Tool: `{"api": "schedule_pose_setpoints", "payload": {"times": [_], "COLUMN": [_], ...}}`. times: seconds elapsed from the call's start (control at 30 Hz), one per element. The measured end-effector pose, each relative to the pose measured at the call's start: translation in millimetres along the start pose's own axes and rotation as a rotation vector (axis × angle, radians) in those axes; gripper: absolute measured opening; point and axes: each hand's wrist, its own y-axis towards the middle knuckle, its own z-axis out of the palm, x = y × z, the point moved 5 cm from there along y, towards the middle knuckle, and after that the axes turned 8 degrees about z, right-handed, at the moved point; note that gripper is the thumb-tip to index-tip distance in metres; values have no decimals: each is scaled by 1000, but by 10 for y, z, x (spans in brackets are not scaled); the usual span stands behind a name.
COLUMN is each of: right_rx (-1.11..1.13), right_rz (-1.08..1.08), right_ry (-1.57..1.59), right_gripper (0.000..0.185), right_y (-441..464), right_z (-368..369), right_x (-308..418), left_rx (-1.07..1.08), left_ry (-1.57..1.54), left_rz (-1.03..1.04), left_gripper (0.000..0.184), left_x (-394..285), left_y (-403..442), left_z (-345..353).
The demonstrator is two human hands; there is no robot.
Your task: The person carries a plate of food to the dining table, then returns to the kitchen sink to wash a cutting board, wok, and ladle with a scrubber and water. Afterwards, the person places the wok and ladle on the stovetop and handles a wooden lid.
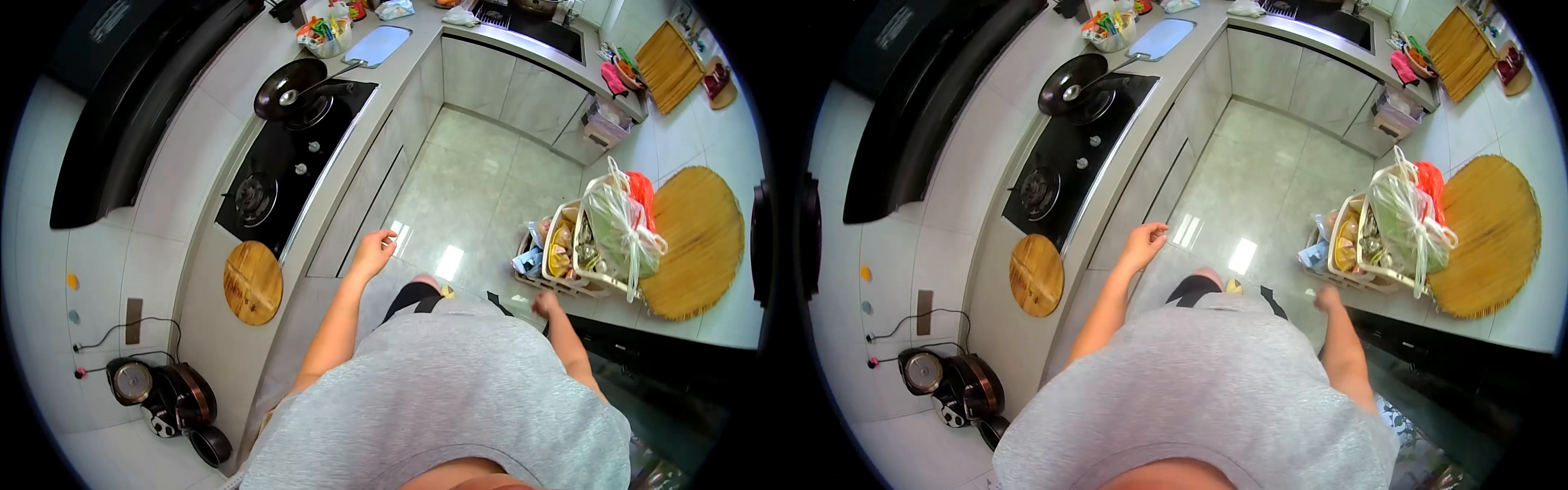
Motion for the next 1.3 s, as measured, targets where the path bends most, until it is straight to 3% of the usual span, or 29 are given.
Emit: {"api": "schedule_pose_setpoints", "payload": {"times": [0.1,0.13,0.3,0.43,0.57,0.67,0.7,0.77,0.9,1.07,1.13,1.23,1.3], "right_rx": [-128,-17,101,131,27,-16,-25,-101,41,123,141,155,126], "right_rz": [-71,-65,-63,24,248,178,280,176,231,182,175,233,331], "right_ry": [376,642,708,703,801,666,667,378,362,392,499,643,745], "right_gripper": [25,26,30,33,27,23,24,25,26,28,28,30,33], "right_y": [648,935,1343,1675,1984,1805,1894,2096,2621,3531,3920,4388,4649], "right_z": [-1109,-1295,-2364,-2689,-2695,-2936,-2818,-2641,-2987,-4101,-4624,-5439,-6004], "right_x": [1008,1258,2418,2306,1595,1501,1328,946,659,674,784,1068,1329], "left_rx": [39,80,175,171,43,-107,-143,-190,-360,-602,-731,-729,-689], "left_ry": [-13,-28,-31,-141,-79,8,-20,-54,55,248,592,524,564], "left_rz": [-49,-95,5,69,121,23,-43,-122,-219,-438,-376,-629,-687], "left_gripper": [25,25,26,31,35,38,36,33,35,33,29,28,29], "left_x": [165,195,232,230,246,500,691,879,1173,1852,1996,2001,2367], "left_y": [579,778,2179,3595,4861,5605,5836,6320,6729,6971,7045,7096,7123], "left_z": [72,101,246,406,534,566,596,585,338,-80,-367,-840,-1088]}}
